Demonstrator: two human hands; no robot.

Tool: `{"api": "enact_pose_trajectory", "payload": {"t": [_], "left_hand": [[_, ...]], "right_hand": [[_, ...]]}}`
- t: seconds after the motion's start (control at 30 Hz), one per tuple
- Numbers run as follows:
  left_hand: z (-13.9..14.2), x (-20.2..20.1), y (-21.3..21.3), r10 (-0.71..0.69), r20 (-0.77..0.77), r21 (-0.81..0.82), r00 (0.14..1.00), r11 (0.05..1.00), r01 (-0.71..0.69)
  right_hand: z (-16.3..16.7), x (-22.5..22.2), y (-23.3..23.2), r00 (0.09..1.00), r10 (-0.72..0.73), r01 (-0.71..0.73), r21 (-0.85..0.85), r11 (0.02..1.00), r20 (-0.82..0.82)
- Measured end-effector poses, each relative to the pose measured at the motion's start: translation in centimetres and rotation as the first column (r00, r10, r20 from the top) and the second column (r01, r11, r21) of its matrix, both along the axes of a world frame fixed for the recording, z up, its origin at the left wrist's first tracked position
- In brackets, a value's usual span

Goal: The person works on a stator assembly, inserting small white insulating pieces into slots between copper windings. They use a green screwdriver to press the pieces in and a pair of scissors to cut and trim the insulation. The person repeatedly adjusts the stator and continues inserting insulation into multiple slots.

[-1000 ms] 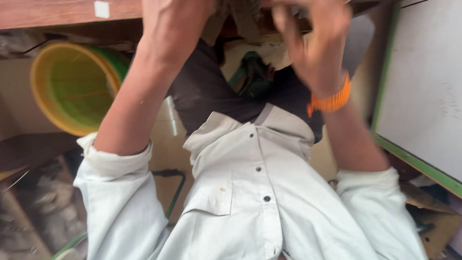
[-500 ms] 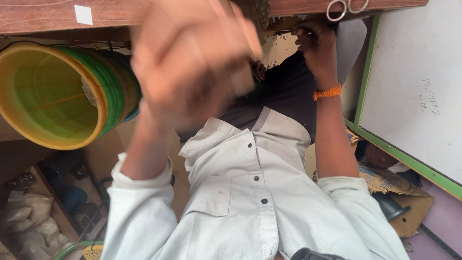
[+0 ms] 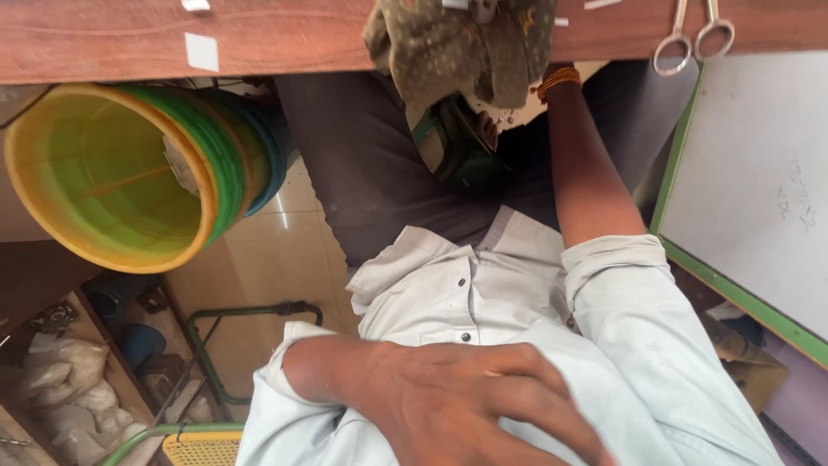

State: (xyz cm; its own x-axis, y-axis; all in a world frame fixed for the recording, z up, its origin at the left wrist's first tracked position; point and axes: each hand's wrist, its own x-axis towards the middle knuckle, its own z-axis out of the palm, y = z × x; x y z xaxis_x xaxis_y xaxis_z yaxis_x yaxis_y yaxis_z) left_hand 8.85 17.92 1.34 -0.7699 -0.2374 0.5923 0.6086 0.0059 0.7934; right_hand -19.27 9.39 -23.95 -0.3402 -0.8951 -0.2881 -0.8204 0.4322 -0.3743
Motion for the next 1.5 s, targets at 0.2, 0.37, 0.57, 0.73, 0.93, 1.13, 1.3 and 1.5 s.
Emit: {"api": "enact_pose_trajectory", "payload": {"t": [0.2,0.37,0.57,0.73,0.93,1.13,1.3,1.5], "left_hand": [[-0.5,1.6,-3.1,0.33,0.154,-0.127,0.931,0.941,-0.313],[-1.3,3.9,-3.5,0.489,0.246,-0.038,0.837,0.868,-0.496],[-2.3,3.2,-2.5,0.54,0.509,0.064,0.671,0.753,-0.655],[-4.6,0.0,-3.4,0.362,0.61,0.11,0.705,0.843,-0.527],[-8.1,-5.3,-3.2,0.291,0.671,0.055,0.682,0.898,-0.437],[-9.6,-7.8,-2.5,0.202,0.679,0.174,0.706,0.89,-0.422],[-9.6,-8.5,-3.8,0.139,0.652,0.288,0.745,0.864,-0.413],[-7.4,-11.8,-5.3,0.234,0.53,0.262,0.815,0.87,-0.419]], "right_hand": [[2.2,1.6,-2.9,0.999,-0.016,0.016,0.015,1.0,0.029],[2.4,1.7,-3.3,0.992,-0.057,0.063,-0.057,0.996,0.109],[2.4,0.8,0.2,0.803,-0.076,0.307,-0.302,0.902,0.59],[4.5,0.4,7.3,0.291,0.015,0.565,-0.185,0.804,0.957],[8.9,3.7,16.5,0.294,-0.16,0.646,-0.073,0.76,0.942],[12.4,5.3,19.0,0.546,-0.026,0.576,-0.353,0.737,0.838],[17.0,0.2,15.8,0.905,-0.091,0.37,-0.664,0.65,0.415],[20.8,-1.1,11.7,0.987,-0.129,0.06,-0.533,0.844,-0.094]]}}
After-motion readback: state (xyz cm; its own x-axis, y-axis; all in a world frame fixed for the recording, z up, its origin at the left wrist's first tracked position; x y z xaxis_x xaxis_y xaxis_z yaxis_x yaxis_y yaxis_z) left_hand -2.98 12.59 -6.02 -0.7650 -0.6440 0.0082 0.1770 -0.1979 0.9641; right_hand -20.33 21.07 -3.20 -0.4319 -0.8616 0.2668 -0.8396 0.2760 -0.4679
